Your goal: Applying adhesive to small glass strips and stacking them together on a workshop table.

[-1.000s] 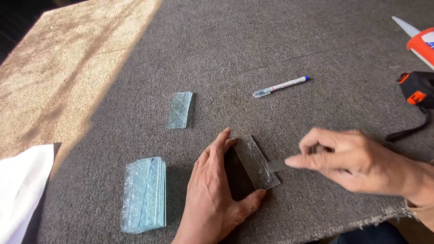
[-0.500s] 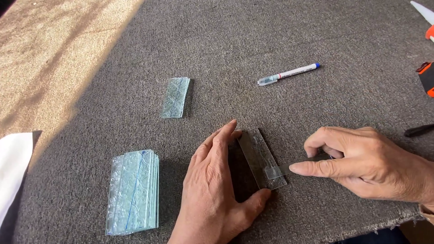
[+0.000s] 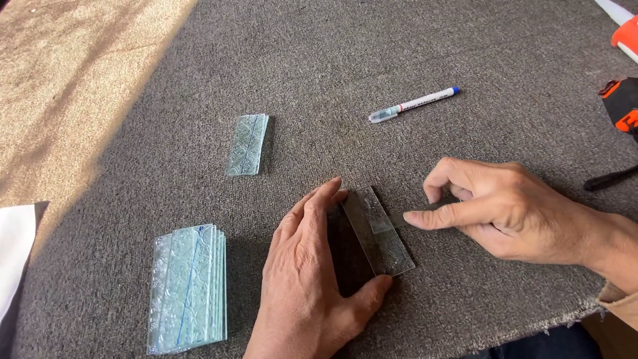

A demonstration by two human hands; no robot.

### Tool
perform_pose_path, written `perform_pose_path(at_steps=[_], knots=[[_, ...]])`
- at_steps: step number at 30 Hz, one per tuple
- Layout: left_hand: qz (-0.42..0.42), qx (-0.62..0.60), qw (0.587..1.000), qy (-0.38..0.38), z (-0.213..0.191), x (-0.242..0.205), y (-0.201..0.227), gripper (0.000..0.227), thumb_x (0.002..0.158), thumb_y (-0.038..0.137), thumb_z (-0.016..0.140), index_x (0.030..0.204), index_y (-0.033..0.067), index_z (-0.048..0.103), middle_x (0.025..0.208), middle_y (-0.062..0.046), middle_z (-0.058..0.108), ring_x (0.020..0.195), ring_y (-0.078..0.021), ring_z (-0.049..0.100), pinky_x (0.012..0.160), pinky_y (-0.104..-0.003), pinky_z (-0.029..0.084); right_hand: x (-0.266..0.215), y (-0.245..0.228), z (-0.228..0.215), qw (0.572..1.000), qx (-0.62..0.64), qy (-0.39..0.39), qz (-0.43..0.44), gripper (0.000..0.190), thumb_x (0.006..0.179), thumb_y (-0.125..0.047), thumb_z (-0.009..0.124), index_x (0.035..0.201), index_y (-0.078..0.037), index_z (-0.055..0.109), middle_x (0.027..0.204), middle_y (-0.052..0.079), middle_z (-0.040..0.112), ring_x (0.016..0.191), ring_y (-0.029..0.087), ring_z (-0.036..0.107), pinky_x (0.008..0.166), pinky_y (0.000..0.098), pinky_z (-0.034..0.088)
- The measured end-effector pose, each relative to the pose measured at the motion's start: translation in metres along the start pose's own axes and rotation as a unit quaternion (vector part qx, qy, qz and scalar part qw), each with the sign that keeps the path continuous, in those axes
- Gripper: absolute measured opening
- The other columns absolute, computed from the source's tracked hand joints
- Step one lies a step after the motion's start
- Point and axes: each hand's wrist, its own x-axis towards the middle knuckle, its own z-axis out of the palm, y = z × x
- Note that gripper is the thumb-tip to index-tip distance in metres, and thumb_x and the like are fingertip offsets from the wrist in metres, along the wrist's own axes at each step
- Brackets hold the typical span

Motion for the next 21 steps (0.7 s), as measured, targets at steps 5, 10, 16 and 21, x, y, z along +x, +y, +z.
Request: perform_pose_path(at_steps=[5,10,16,21], knots=[[-0.002,-0.011,1.000,-0.007,-0.001,0.002,0.001,0.117,0.065,0.045,0.098,0.160,0.0020,0.045,0.158,-0.016,0.063,0.146,-0.0386,0.057,0.122,-0.049,0.041,0.007,0.004,0.000,1.000,0.016,0.002,0.009,0.064,0.088,0.015,0.070,0.136,-0.026,0.083,0.107,0.001,0.062,0.059,0.010,0.046,0.054,0.0264,0.043],[-0.006,-0.025,1.000,-0.006,-0.002,0.003,0.000,0.116,0.065,0.043,0.097,0.161,0.0038,0.044,0.157,-0.013,0.066,0.149,-0.0349,0.056,0.123,-0.048,0.041,0.014,0.014,0.004,1.000,0.016,0.009,0.022,0.065,0.089,0.014,0.072,0.136,-0.029,0.083,0.105,-0.002,0.064,0.061,0.007,0.053,0.052,0.0243,0.047],[-0.007,-0.023,1.000,-0.005,0.001,0.003,-0.002,0.115,0.063,0.044,0.099,0.158,0.0034,0.048,0.158,-0.012,0.065,0.150,-0.0341,0.057,0.122,-0.047,0.043,0.020,0.021,0.005,0.999,0.016,0.001,0.039,0.068,0.090,0.013,0.072,0.138,-0.034,0.082,0.106,-0.003,0.065,0.058,0.008,0.052,0.048,0.0259,0.046],[-0.012,-0.022,1.000,-0.009,0.000,0.004,-0.002,0.113,0.062,0.044,0.099,0.156,0.0036,0.050,0.158,-0.014,0.065,0.146,-0.0340,0.059,0.120,-0.048,0.044,0.024,0.020,0.007,0.998,-0.014,0.019,0.057,0.058,0.093,0.005,0.077,0.135,-0.034,0.084,0.100,-0.005,0.064,0.057,0.010,0.052,0.050,0.0291,0.047]])
